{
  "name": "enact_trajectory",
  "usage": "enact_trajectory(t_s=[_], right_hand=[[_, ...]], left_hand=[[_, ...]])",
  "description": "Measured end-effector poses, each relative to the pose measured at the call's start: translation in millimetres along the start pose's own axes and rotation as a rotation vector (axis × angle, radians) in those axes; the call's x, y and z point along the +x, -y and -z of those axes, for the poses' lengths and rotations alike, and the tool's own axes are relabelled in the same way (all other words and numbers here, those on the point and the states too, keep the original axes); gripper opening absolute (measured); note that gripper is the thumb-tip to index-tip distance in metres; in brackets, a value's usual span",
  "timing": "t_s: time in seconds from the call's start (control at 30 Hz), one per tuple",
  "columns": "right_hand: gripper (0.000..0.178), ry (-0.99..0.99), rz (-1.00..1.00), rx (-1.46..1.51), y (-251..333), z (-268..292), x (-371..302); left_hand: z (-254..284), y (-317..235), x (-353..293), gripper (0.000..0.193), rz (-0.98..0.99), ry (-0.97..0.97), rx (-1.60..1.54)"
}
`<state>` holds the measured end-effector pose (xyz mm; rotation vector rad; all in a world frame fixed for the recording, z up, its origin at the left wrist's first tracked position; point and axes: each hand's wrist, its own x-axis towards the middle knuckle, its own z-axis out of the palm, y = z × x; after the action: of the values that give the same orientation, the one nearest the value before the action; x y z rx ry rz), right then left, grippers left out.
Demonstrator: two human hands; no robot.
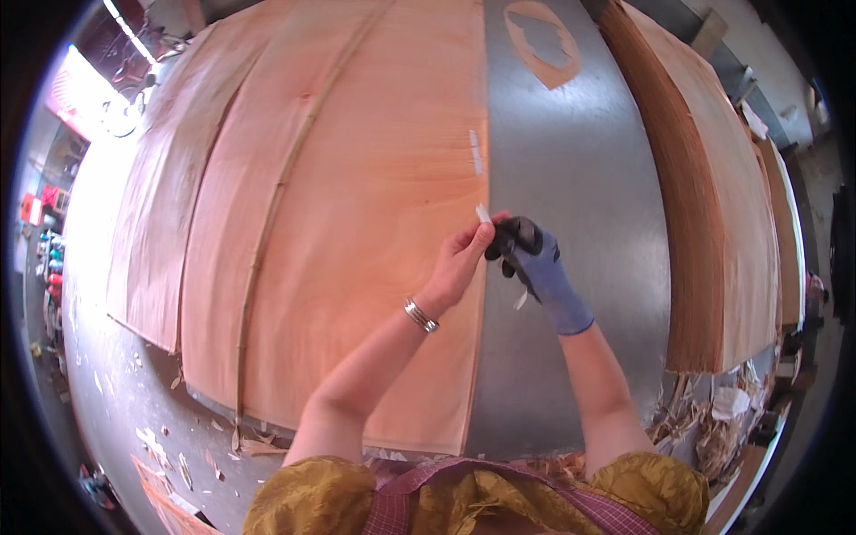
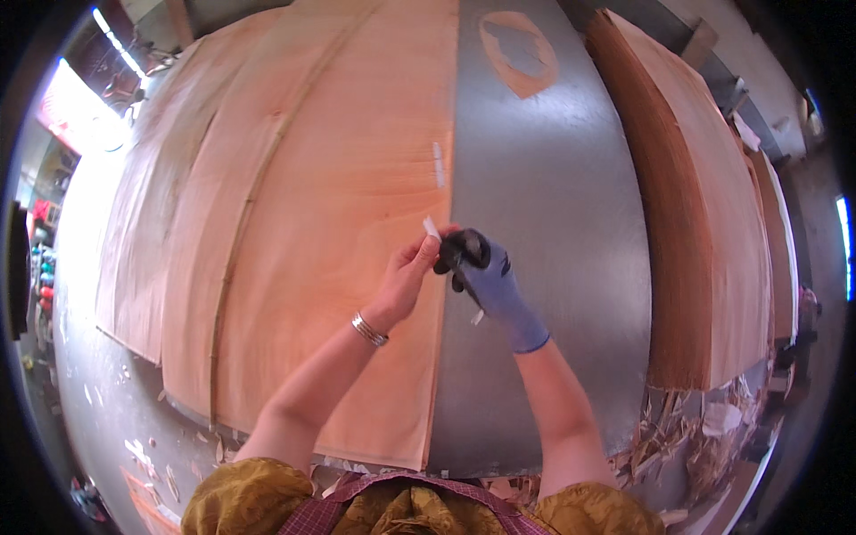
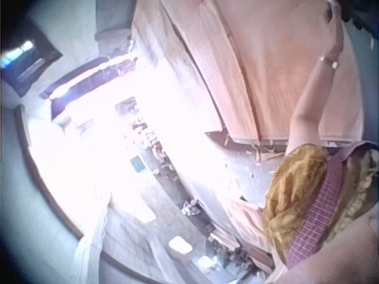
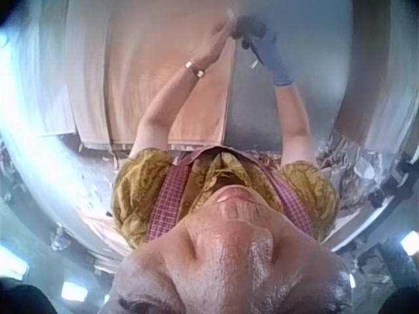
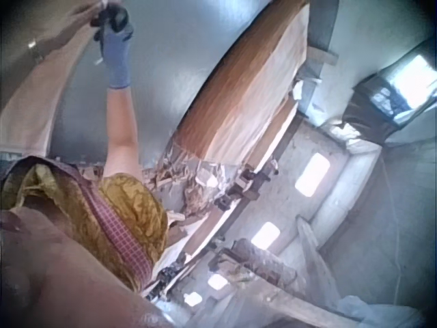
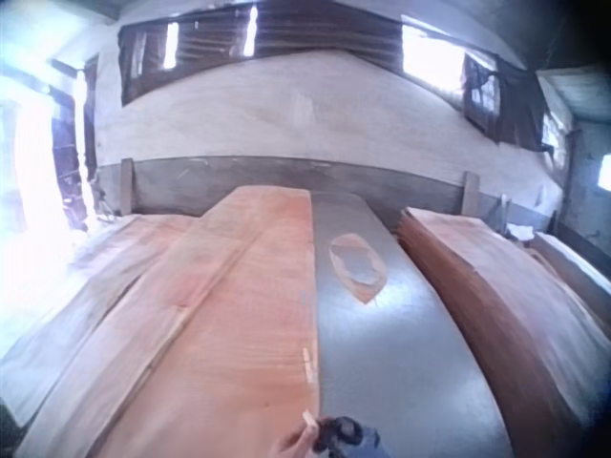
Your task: The person applies adhesive tape to cracks in thin wood veneer sheets and then uses a utility knife to trim the excess tape and veneer edges.
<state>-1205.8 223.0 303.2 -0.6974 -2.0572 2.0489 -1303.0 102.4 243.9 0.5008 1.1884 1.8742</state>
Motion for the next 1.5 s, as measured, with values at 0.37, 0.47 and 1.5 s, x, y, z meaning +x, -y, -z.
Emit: enact_trajectory(t_s=[0.37, 0.47, 1.5], right_hand=[[0.024, -0.136, 0.09, 0.266, -14.8, -173.8, -119.3], [0.025, -0.254, 0.21, 0.196, -4.2, -218.9, -153.8], [0.04, 0.291, 0.368, -0.601, 119.5, -452.9, -385.7]], left_hand=[[74.6, -118.5, -143.8, 0.037, -0.323, -0.073, -0.358], [83.4, -144.4, -179.5, 0.037, -0.329, -0.197, -0.328], [207.3, -182.6, -326.0, 0.042, -0.313, -0.692, 0.557]])
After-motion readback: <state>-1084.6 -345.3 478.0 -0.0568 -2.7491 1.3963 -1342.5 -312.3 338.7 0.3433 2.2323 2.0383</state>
